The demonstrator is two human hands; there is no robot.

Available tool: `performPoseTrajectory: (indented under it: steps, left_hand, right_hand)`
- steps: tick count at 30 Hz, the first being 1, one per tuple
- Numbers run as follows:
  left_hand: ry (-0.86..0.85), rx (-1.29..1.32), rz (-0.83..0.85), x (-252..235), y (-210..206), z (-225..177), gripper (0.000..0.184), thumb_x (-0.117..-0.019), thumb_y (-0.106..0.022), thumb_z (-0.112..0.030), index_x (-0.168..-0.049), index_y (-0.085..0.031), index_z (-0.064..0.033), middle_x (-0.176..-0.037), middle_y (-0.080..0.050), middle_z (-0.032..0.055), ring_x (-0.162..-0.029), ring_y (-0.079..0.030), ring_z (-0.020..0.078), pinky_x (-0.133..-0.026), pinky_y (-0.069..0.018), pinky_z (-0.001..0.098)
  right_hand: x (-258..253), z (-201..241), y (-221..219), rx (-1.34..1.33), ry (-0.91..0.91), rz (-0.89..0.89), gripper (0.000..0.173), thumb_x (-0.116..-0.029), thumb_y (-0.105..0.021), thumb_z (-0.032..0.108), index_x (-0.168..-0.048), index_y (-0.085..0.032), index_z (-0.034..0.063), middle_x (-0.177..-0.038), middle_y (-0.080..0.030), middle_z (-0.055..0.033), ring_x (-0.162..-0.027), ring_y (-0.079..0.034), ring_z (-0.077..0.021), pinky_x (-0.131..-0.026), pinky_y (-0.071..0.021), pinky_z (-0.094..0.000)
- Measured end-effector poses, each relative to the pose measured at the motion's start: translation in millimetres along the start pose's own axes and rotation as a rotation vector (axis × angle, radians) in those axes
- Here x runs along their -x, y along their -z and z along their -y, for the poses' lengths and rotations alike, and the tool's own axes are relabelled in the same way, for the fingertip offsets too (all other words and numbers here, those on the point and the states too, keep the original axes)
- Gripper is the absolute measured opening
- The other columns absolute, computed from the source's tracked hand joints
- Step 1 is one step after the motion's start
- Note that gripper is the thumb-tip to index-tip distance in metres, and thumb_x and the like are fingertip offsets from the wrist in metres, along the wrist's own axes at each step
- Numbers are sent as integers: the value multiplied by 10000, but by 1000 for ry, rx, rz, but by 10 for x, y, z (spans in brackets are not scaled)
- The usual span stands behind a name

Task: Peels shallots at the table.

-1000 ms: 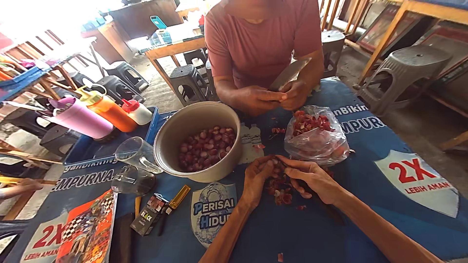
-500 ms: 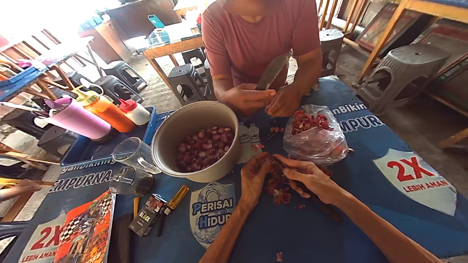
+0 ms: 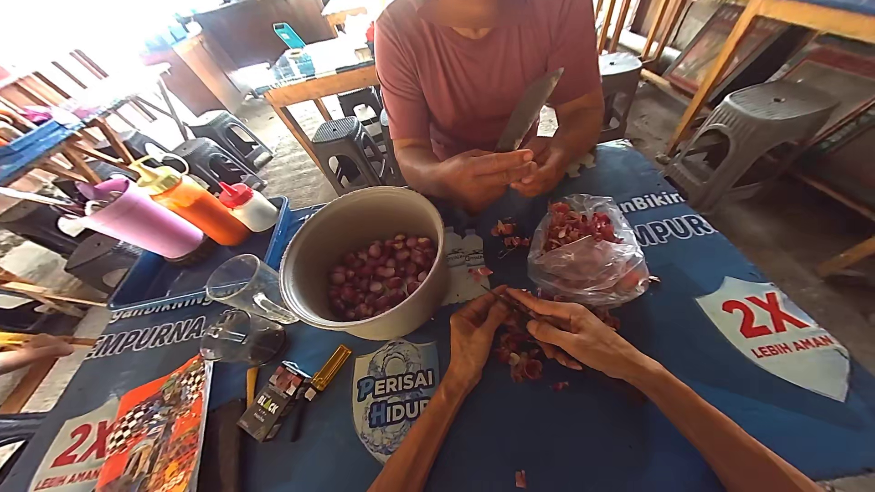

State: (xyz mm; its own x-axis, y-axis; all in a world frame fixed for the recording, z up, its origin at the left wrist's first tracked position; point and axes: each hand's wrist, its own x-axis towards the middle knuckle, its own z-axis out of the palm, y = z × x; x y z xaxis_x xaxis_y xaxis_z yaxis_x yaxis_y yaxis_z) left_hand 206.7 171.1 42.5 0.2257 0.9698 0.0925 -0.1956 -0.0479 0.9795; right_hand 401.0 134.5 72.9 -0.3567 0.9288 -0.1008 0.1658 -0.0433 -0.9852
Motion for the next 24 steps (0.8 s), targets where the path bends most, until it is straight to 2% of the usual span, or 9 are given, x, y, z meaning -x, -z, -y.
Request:
performPoseTrajectory:
  steps: [6,11,13,18,24]
  left_hand:
    - [59,59,0,13,-21,-9,200,-1003,-553,-6,-1121,-679,95,-880,-743,63,-776,-710,110,-780,-603,278]
    - [109,133,25,-6,-10,-27,244,-1016,-527,-18,-1179,-659,107,-934,-736,86,-817,-708,123,-807,-596,287]
    - [120,154,19,-13,-9,-32,241,-1019,-524,-20,-1174,-663,101,-928,-734,79,-811,-704,120,-801,-594,281]
    - [141,189,-6,-3,-18,-53,216,-1018,-509,-6,-1121,-675,86,-893,-735,69,-788,-706,116,-793,-597,280]
    - [174,198,-26,-11,-34,-44,198,-1022,-506,-4,-1078,-677,80,-871,-727,65,-771,-701,114,-774,-596,274]
  right_hand:
    - [2,-20,-20,48,12,-75,454,-1061,-488,155,-1514,-504,139,-767,-624,37,-485,-496,-16,-428,-423,-171]
    - [5,43,22,-236,-122,-9,473,-1072,-464,185,-1545,-468,181,-720,-575,34,-466,-490,-50,-400,-419,-184]
    - [1,41,40,-279,-117,33,486,-1071,-453,196,-1556,-446,192,-729,-572,31,-473,-490,-52,-405,-423,-182]
    - [-8,25,13,-160,-54,53,536,-1053,-478,168,-1582,-399,203,-807,-601,14,-490,-503,-54,-418,-443,-189]
    - [2,4,-16,-91,-60,-5,499,-1062,-492,169,-1559,-441,170,-804,-619,23,-487,-500,-44,-417,-431,-184]
